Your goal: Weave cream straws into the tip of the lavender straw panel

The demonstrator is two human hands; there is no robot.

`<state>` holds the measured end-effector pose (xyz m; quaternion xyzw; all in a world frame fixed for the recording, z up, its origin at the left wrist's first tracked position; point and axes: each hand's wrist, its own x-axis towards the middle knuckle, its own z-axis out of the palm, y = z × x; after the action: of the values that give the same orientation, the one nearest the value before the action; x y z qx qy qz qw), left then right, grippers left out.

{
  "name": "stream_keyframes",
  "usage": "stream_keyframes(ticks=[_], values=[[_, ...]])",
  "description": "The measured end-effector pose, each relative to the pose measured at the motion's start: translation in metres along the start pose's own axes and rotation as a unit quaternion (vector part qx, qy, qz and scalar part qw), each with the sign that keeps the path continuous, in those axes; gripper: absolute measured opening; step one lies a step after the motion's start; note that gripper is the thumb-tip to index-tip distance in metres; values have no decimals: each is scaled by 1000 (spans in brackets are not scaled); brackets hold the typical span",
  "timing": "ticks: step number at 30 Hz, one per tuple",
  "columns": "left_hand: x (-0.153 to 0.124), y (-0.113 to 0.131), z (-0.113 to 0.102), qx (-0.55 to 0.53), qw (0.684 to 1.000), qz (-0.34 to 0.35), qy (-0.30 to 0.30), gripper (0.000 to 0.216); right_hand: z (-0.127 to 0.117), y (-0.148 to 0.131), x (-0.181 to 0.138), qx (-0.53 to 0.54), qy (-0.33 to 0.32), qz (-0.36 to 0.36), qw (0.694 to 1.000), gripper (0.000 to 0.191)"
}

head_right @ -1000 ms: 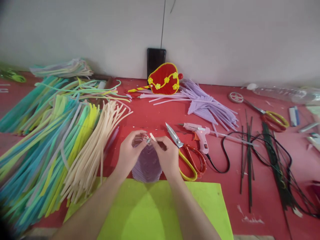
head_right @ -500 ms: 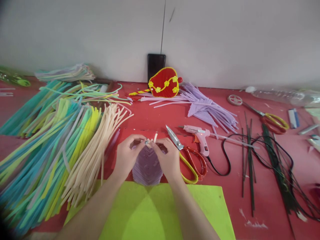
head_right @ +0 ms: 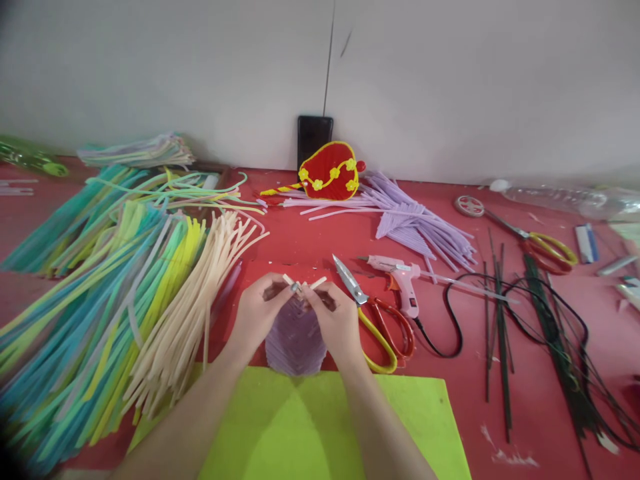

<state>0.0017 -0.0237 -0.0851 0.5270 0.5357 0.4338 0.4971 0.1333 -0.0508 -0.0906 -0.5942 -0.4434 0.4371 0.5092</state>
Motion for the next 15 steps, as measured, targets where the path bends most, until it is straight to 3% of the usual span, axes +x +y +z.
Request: stream_keyframes(ticks=[6,15], values=[[3,-4,0,-87,995,-40,0,5,-1,5,1,55,0,11,998,20],[0,-1,0,-47,998,-24,-42,5,1,3,1,33,9,2,999,17]])
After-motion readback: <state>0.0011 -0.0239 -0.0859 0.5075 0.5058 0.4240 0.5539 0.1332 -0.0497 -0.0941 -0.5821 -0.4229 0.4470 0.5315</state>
